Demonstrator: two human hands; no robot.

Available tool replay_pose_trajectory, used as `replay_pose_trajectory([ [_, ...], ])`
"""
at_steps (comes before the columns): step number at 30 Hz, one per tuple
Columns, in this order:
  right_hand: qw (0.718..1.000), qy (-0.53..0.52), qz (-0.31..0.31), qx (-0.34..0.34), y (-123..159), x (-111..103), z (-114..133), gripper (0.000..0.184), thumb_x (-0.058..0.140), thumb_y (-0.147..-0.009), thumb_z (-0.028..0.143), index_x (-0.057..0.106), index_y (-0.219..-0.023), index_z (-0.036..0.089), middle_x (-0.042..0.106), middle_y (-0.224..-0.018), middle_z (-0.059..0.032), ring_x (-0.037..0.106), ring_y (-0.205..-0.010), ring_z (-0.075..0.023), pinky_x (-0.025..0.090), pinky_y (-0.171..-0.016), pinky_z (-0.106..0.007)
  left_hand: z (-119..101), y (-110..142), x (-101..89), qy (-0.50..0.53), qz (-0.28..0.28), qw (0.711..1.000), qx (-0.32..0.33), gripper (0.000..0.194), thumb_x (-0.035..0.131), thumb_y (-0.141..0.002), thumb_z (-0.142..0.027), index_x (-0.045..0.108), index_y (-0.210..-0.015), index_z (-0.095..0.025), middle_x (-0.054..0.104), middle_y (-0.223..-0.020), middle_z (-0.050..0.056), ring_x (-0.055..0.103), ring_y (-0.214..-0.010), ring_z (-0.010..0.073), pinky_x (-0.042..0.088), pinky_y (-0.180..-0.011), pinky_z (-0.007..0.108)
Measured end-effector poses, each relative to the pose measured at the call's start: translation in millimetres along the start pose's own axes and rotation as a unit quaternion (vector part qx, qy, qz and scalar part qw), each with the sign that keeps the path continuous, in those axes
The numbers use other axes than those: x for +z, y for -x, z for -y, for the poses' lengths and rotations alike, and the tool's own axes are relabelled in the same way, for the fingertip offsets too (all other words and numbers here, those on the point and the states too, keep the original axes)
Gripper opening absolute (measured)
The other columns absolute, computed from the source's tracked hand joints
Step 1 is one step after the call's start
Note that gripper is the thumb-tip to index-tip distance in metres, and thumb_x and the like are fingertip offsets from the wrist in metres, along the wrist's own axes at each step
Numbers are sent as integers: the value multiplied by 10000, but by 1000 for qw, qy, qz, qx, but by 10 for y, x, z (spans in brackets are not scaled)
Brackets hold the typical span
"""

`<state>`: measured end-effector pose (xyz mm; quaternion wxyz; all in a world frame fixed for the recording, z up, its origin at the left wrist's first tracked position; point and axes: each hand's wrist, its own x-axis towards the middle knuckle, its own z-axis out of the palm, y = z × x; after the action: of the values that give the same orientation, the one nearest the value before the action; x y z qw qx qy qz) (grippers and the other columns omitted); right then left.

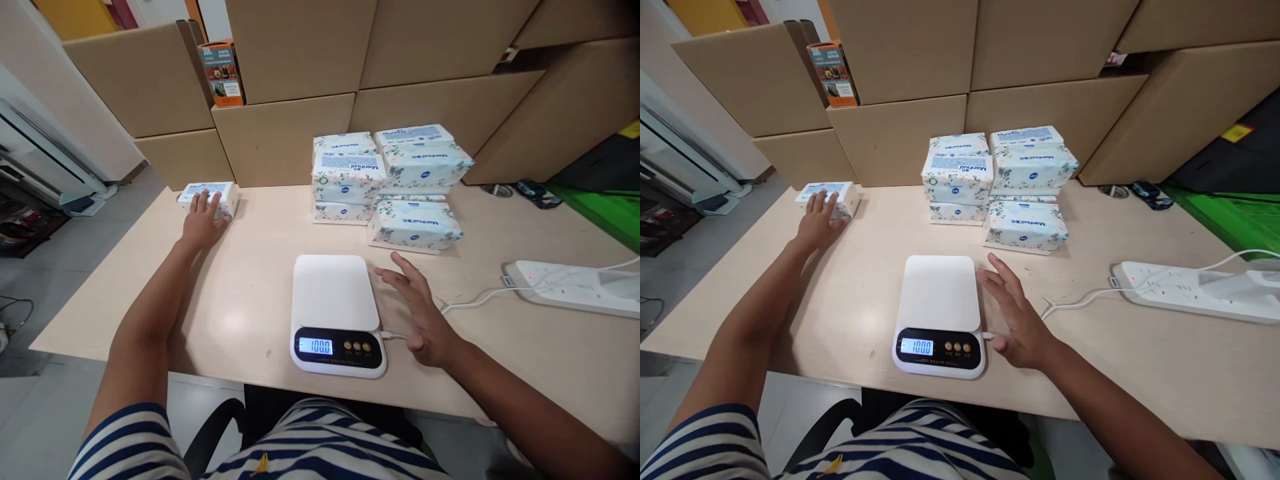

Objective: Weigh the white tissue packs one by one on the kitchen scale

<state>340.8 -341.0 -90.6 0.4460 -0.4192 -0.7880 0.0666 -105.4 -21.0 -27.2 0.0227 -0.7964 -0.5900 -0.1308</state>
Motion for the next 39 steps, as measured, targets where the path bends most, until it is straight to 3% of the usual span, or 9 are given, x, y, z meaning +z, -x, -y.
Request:
replay_pose_trajectory([
  [7,1000,22,-5,-13,7,-38,-10,915,316,-1051,894,230,-1843,445,201,-1913,-130,648,-1513,-371,645,-1169,-602,6,-467,-21,2,54,998,-23,920,511,-1051,-447,224,-1856,-106,86,-1946,198,45,-1823,445,171,-1457,639],
  [12,999,33,2,6,11,-70,-59,939,324,-1039,903,241,-1843,426,301,-1869,-169,650,-1503,-385,652,-1156,-615,29,-525,-95,-25,55,998,-13,930,535,-1037,-427,227,-1853,-104,104,-1936,224,82,-1820,447,235,-1438,646],
  [17,997,67,-25,-29,-68,-157,-50,966,396,-1032,905,195,-1853,436,163,-1914,-146,683,-1465,-366,659,-1156,-595,-158,-439,-147,-42,27,998,27,883,547,-1035,-424,317,-1805,-58,145,-1921,263,149,-1805,474,131,-1439,716],
  [21,996,70,-51,-28,-110,-221,-102,937,481,-1036,869,211,-1840,470,192,-1915,-124,640,-1533,-382,605,-1232,-630,-720,-240,-32,28,-24,983,180,811,532,-1052,-497,421,-1755,-109,235,-1920,200,182,-1809,423,134,-1476,639],
  [24,989,112,-84,41,-95,-229,-156,743,558,-1082,737,408,-1762,480,338,-1864,-110,525,-1647,-404,504,-1318,-693,-1372,2,-56,203,64,950,230,894,583,-1021,-700,463,-1738,-180,323,-1894,179,319,-1769,406,313,-1452,565],
  [28,967,118,-153,168,-129,-256,-234,638,572,-1082,714,575,-1634,394,479,-1780,-131,456,-1694,-393,410,-1381,-715,-2241,302,-279,400,177,871,224,846,584,-1027,-793,493,-1722,-319,438,-1844,101,410,-1727,372,383,-1425,543],
  [32,923,62,-295,238,-290,-403,-449,775,564,-1015,829,518,-1643,376,372,-1839,-128,363,-1744,-370,346,-1414,-700,-2856,372,-376,454,281,818,215,1159,779,-909,-799,292,-1826,-283,242,-1930,111,226,-1799,424,293,-1464,569],
  [36,850,-71,-340,396,-421,-594,-781,1035,614,-868,934,395,-1695,351,271,-1898,-114,267,-1785,-350,299,-1444,-651,-3187,87,-148,454,312,827,106,1184,878,-860,-736,359,-1791,-220,287,-1905,179,265,-1771,487,243,-1466,614],
  [39,826,-132,-285,468,-450,-644,-943,986,631,-847,919,500,-1607,305,485,-1793,-149,447,-1695,-364,361,-1407,-675,-3298,-163,92,530,325,783,26,919,828,-928,-670,527,-1651,-188,420,-1831,217,406,-1717,431,344,-1435,573],
])
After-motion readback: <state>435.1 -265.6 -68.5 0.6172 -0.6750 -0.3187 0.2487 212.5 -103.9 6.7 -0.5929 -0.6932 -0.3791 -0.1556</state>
